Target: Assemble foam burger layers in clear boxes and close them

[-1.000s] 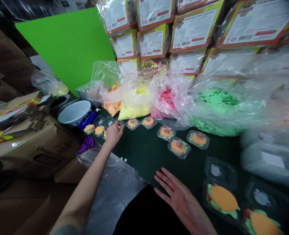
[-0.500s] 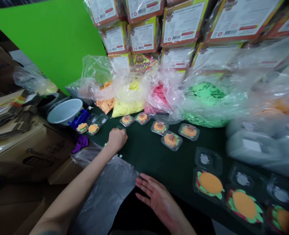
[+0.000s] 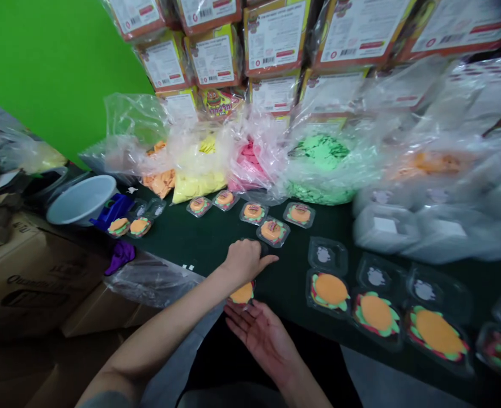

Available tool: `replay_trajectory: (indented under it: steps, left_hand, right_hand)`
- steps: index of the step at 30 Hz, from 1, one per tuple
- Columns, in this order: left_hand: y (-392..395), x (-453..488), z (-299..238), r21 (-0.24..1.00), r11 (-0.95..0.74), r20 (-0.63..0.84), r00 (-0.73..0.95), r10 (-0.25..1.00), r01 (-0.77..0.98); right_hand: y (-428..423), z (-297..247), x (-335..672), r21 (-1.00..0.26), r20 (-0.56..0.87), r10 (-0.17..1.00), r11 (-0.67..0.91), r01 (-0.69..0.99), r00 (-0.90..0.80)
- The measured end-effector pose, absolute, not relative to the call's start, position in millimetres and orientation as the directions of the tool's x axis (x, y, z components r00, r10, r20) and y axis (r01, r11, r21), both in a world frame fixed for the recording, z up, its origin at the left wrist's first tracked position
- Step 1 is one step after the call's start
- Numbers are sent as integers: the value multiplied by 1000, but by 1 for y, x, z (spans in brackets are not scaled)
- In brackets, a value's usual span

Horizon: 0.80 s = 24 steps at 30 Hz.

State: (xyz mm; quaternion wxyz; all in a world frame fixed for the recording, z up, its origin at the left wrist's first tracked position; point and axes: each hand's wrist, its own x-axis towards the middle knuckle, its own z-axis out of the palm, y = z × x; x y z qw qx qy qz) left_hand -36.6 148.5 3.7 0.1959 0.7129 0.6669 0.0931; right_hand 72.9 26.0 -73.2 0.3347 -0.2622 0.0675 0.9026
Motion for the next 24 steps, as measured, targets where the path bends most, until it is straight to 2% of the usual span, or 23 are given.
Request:
replay_trajectory:
  steps: [2,4,6,9,14,19,24]
  left_hand:
    - [151,-57,9,514,-108,-11,133,991,851]
    - [158,-80,13,559,-231,83,224,971,796]
    - [165,-98,11,580,-323,62,354,933,748]
    - [172,-108,-3,697,-309,-24,451,892,647]
    - [164,-99,-21,790,-230,17,356,934,568]
    - [149,-95,-9,747,-264,61,333,941,610]
    - [135,-97,2,759,-284,150,267,952,586]
  right_hand:
    - [26,-76,77,-38,-513,564,-768,-639,-647]
    - [26,-77,80,-44,-523,559,-772,-634,-644]
    - [27,-77,80,-62,-546,546,-783,-618,-636]
    - [29,-75,79,-88,-595,525,-795,-600,-609]
    - [29,-66,79,-84,-635,528,-773,-629,-564]
    - [27,-58,82,-78,-601,552,-760,-645,-578]
    - [22,-56,85,-136,-575,589,-754,-643,-568]
